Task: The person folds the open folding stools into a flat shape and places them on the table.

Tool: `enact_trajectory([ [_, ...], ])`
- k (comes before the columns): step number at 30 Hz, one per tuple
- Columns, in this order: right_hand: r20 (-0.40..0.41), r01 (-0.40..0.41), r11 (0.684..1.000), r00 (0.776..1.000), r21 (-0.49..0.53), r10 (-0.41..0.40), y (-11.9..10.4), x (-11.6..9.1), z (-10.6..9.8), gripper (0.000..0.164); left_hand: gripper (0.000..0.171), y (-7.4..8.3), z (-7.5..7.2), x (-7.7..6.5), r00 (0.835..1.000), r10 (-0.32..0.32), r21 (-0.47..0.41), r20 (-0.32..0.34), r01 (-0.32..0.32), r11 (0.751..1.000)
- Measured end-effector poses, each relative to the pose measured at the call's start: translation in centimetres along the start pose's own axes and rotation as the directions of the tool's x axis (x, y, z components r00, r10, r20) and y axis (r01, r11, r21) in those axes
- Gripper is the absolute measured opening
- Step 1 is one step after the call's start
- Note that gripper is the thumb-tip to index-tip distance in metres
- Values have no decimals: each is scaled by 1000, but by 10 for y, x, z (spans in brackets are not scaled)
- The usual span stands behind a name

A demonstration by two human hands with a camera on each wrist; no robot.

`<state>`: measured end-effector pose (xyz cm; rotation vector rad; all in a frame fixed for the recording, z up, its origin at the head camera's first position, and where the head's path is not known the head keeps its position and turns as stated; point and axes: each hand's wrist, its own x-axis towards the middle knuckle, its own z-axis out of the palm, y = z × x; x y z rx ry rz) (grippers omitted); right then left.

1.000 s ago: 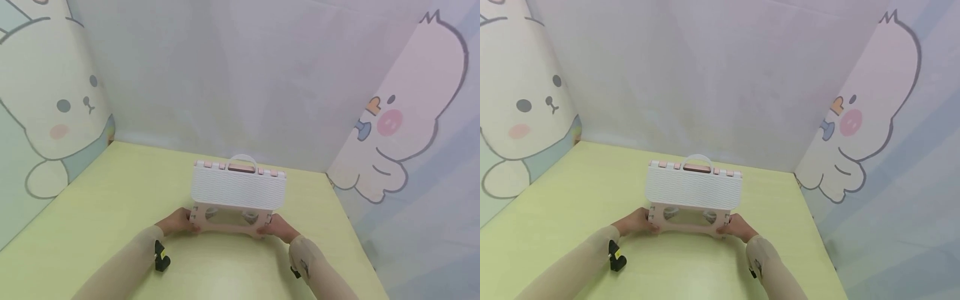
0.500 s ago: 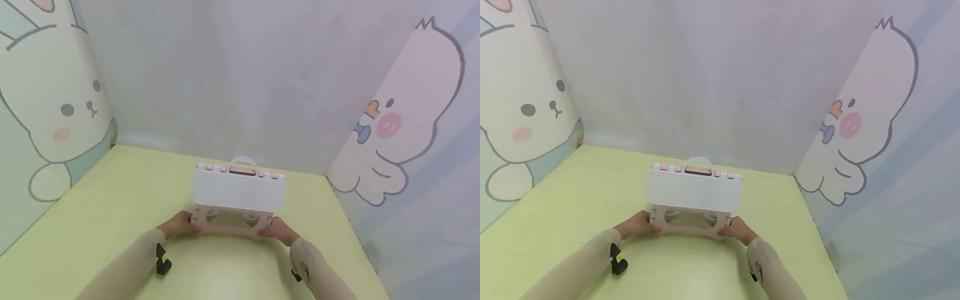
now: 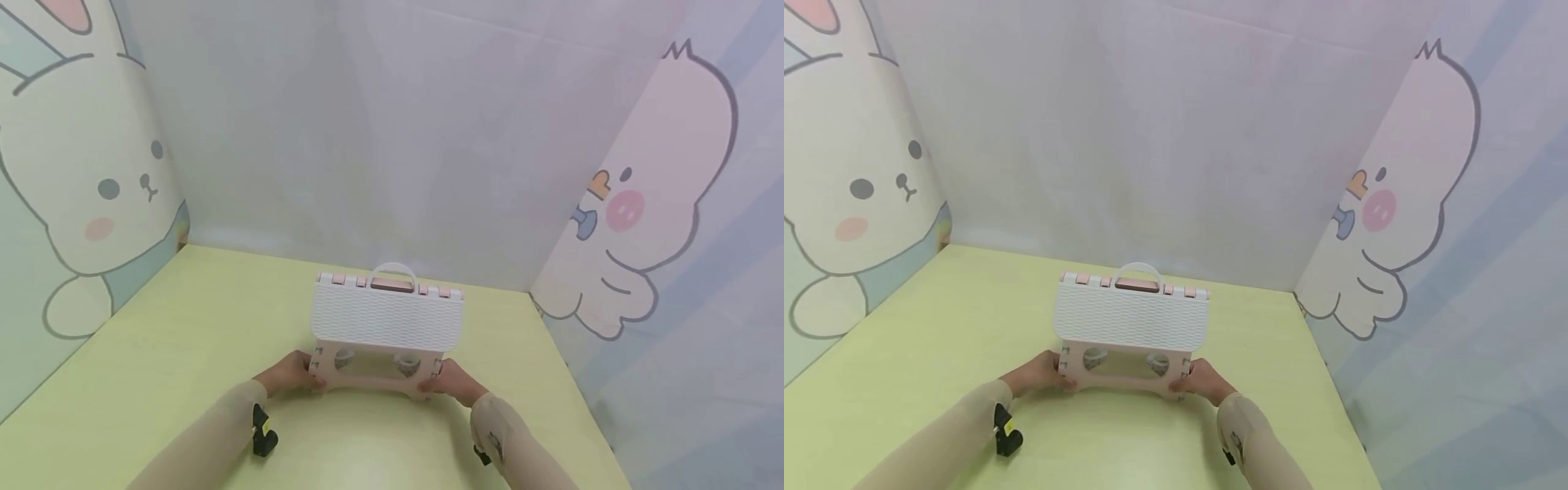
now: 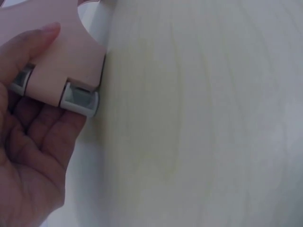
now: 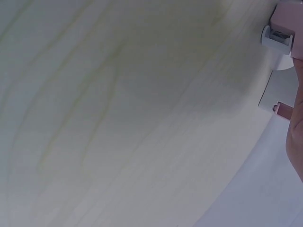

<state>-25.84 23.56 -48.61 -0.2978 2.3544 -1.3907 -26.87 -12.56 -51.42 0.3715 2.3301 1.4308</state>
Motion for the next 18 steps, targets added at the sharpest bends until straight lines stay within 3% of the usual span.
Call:
enact_trajectory([
  [18,15,-2,1000,1000,2,2,-3,-2,-2,51,26,1,-1,-1,999,27,-22,25,-26,999],
])
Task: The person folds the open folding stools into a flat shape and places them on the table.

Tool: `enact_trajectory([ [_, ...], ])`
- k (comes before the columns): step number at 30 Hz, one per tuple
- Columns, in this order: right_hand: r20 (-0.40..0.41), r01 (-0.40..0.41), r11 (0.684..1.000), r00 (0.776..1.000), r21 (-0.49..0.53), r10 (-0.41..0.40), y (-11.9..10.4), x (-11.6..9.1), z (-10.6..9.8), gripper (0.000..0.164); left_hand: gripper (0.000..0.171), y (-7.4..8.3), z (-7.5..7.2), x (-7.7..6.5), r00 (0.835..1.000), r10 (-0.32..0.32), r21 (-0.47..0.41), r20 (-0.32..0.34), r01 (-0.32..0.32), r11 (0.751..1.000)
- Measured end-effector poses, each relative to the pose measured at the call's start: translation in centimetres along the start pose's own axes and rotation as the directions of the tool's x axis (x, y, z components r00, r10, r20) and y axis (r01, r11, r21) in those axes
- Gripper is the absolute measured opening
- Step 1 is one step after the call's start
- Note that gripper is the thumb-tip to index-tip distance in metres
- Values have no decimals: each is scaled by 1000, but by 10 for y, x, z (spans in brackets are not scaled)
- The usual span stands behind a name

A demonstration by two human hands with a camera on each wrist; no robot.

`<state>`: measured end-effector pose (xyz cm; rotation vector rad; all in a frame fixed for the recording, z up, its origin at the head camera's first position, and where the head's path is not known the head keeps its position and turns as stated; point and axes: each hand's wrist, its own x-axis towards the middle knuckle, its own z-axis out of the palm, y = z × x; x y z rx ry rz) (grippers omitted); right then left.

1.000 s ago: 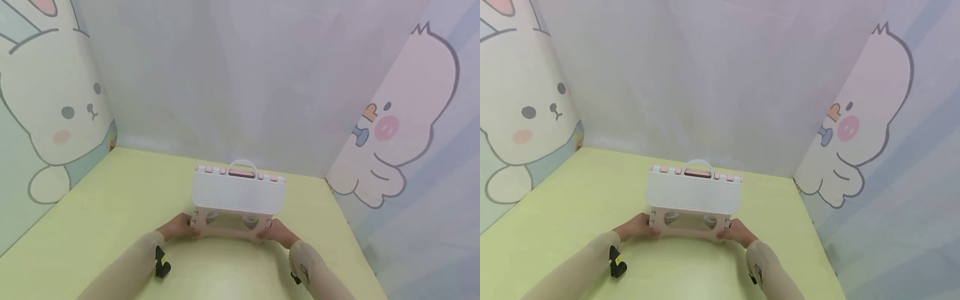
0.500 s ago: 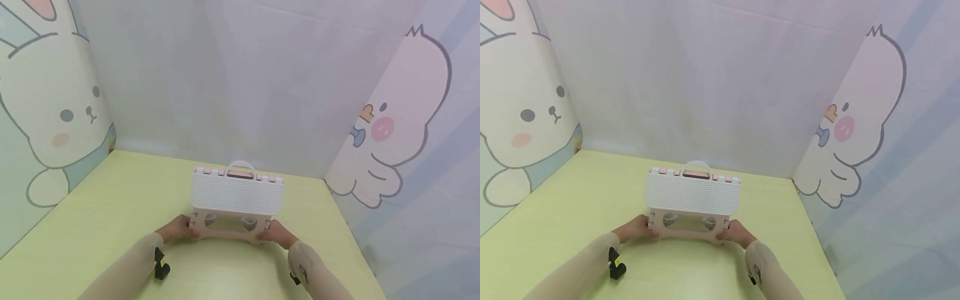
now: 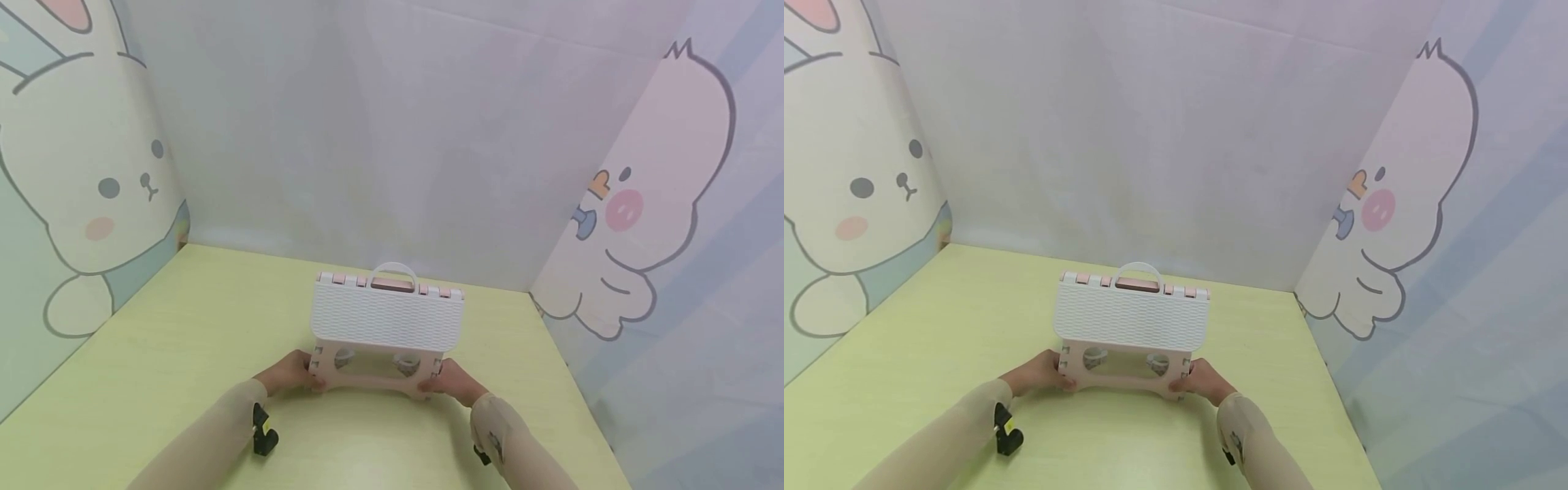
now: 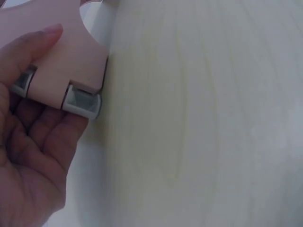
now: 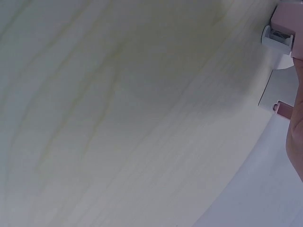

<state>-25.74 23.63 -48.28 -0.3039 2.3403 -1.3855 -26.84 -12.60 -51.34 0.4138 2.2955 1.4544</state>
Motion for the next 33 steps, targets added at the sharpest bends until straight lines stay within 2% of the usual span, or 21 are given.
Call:
enact_trajectory([
  [18,-4,5,1000,1000,31,-4,1,1,0,50,25,-1,0,-1,1000,11,-7,1,-11,1000],
  [24,11,12,999,1000,33,-13,0,1,1,53,30,-2,-2,-2,1000,-1,-15,4,1,1000],
  [28,9,9,1000,1000,19,-9,-2,-1,1,50,34,-1,-3,-2,1000,16,7,13,-16,1000],
  [33,10,17,999,1000,27,-17,-2,-2,1,48,31,-2,0,1,1000,-21,8,-10,21,1000],
])
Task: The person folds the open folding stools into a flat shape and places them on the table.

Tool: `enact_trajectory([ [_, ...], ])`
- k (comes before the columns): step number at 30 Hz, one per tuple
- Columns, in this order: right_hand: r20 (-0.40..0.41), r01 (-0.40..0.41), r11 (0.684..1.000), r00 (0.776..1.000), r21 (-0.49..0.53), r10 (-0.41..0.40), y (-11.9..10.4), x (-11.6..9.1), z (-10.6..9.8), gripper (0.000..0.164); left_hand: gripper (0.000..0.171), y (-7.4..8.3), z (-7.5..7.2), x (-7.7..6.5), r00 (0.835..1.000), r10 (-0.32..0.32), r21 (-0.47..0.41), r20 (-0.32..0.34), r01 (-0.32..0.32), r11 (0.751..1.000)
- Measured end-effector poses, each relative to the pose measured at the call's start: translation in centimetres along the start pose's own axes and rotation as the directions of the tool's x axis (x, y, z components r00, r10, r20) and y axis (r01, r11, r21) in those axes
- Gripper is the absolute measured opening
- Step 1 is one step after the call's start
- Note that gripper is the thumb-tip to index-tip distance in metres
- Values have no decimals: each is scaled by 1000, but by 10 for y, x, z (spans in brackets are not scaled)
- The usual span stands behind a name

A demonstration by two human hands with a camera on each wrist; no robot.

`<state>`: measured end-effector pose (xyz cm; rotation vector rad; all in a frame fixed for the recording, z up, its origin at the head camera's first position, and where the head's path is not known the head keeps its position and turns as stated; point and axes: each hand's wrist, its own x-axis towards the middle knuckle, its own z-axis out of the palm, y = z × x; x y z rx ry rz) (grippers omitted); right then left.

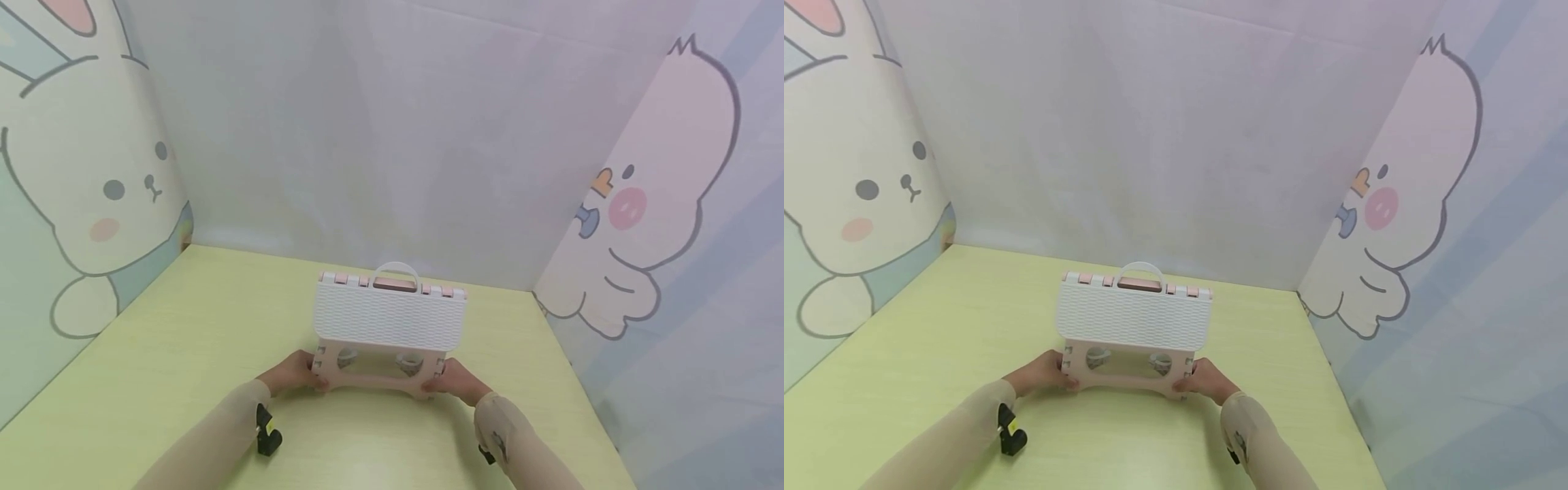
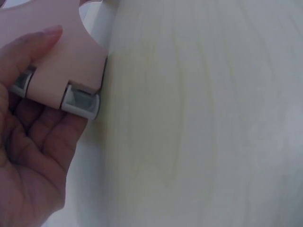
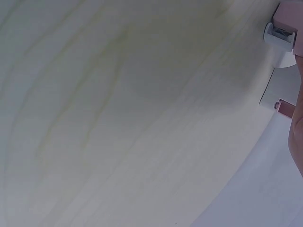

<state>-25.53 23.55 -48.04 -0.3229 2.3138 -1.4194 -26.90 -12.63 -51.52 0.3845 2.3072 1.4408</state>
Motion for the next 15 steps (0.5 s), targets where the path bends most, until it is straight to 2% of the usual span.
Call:
enact_trajectory([
  [6,9,6,1000,1000,7,-6,-2,-1,0,47,28,3,2,-1,999,-30,30,-30,31,999],
  [15,10,10,1000,1000,23,-10,0,-2,0,45,27,3,2,-2,999,-24,32,-30,25,999],
])
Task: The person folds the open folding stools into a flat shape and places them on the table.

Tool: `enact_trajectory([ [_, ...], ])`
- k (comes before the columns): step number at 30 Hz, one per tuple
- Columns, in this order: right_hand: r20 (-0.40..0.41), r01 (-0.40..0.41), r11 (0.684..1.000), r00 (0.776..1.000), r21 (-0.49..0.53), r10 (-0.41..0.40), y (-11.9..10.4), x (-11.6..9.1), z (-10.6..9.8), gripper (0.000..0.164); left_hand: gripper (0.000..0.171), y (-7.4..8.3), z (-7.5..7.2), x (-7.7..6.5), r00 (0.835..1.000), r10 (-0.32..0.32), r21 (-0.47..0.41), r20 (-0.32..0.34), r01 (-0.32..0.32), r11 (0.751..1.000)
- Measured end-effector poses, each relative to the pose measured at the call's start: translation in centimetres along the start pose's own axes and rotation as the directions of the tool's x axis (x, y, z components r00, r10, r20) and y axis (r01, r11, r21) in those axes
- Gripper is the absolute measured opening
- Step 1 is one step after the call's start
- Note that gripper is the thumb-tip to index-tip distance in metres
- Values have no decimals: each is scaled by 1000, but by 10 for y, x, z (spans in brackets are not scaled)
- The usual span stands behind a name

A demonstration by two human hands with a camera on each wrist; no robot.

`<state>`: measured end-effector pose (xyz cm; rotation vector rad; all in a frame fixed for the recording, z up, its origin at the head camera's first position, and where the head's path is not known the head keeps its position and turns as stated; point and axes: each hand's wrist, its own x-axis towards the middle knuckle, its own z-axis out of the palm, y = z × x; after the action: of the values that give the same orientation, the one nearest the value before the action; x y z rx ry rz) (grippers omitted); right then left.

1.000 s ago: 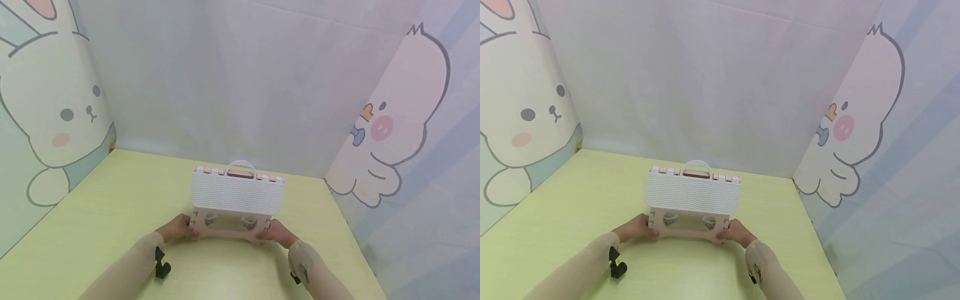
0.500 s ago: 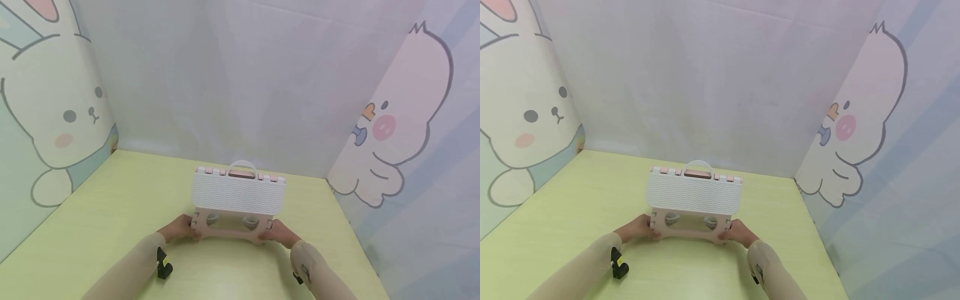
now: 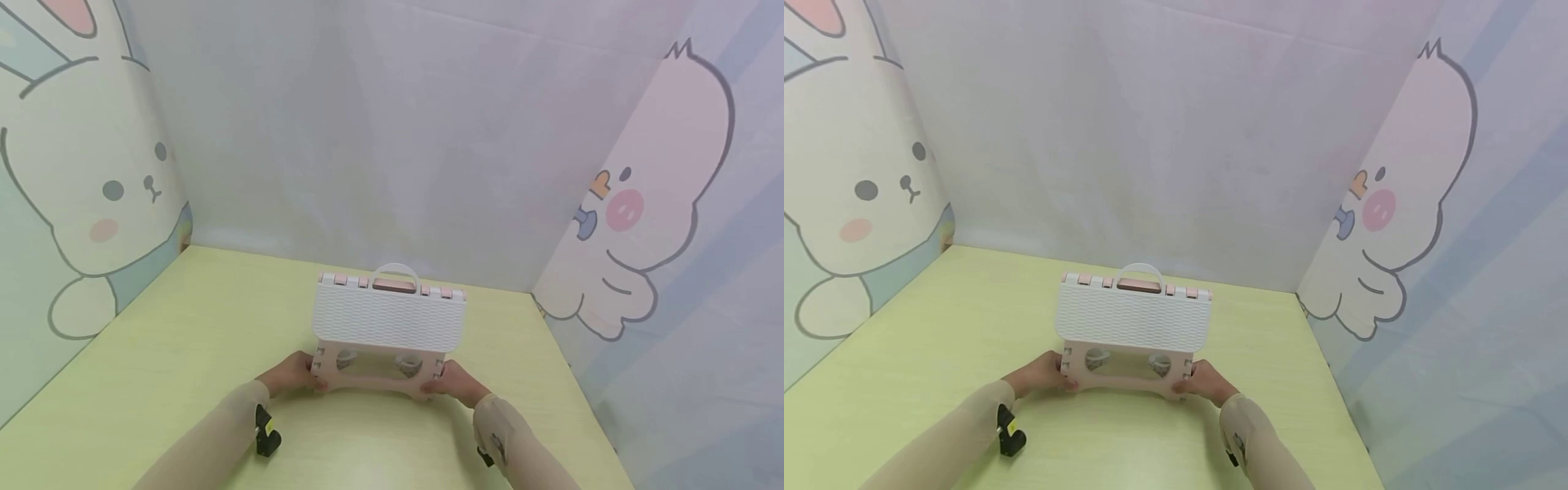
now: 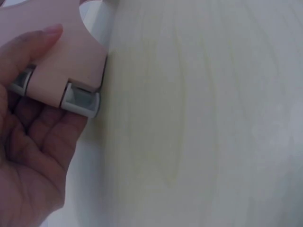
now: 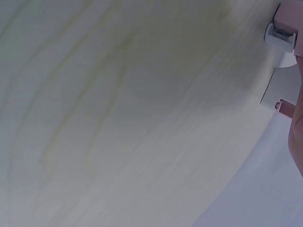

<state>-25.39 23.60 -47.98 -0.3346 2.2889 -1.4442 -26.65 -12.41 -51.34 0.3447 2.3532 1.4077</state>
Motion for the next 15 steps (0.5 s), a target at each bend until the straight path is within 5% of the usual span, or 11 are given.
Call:
enact_trajectory([
  [15,12,13,1000,1000,-22,-12,2,-1,-1,47,29,-1,0,0,1000,-7,-14,5,7,1000],
])
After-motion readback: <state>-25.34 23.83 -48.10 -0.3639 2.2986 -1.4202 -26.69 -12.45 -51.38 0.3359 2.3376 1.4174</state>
